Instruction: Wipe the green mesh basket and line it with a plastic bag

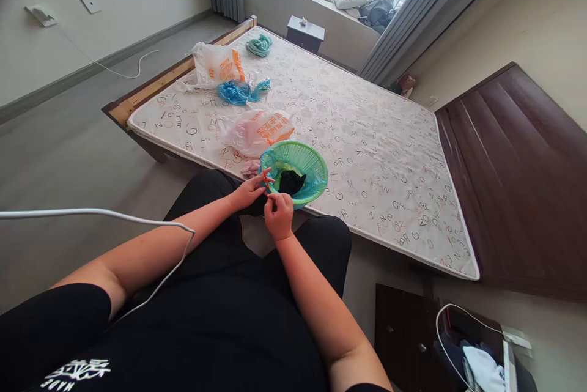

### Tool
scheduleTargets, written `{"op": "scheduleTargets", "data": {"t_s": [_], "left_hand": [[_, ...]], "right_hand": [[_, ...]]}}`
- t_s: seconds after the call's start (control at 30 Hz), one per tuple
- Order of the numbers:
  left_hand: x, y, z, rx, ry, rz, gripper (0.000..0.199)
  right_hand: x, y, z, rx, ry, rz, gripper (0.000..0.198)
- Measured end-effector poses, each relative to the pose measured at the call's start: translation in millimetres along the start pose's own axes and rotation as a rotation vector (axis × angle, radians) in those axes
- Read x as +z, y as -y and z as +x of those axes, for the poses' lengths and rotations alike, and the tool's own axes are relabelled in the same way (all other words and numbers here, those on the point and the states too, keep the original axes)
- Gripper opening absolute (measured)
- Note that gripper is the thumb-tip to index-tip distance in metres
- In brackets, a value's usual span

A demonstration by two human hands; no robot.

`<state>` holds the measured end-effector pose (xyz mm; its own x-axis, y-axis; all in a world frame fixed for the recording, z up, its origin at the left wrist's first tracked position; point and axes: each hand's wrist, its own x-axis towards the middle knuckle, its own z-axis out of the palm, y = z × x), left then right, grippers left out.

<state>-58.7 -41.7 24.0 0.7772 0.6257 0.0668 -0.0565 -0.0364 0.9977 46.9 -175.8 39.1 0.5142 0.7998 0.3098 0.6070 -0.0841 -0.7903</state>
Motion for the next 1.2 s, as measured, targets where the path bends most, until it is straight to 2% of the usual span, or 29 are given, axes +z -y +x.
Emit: {"op": "scheduleTargets", "data": {"t_s": [0.07,0.17,0.23,0.27,0.4,0.5,0.67,0.93,1.2], "left_hand": [[-1,2,1,0.027,-0.038,0.081,0.076],[-3,6,4,0.049,-0.069,0.193,0.075],[-4,8,5,0.071,-0.076,0.239,0.075],[-4,9,5,0.082,-0.078,0.254,0.075],[-2,6,5,0.072,-0.087,0.291,0.079],[-2,2,6,0.059,-0.135,0.315,0.079],[-7,6,10,0.069,-0.221,0.343,0.079],[-13,19,13,0.100,-0.261,0.366,0.082],[-9,19,12,0.095,-0.208,0.276,0.083]], "right_hand": [[13,2,-15,0.332,0.059,0.316,0.013],[29,-6,-21,0.917,0.126,0.721,0.012],[32,-15,-13,1.120,0.090,0.899,0.016],[31,-20,-7,1.146,0.064,0.959,0.017],[23,-34,12,1.102,-0.020,1.093,0.011],[21,-39,17,1.135,-0.137,1.179,0.009],[20,-47,24,1.109,-0.285,1.170,0.015],[10,-56,34,1.156,-0.186,1.201,0.013],[9,-61,38,1.155,-0.176,1.218,0.017]]}}
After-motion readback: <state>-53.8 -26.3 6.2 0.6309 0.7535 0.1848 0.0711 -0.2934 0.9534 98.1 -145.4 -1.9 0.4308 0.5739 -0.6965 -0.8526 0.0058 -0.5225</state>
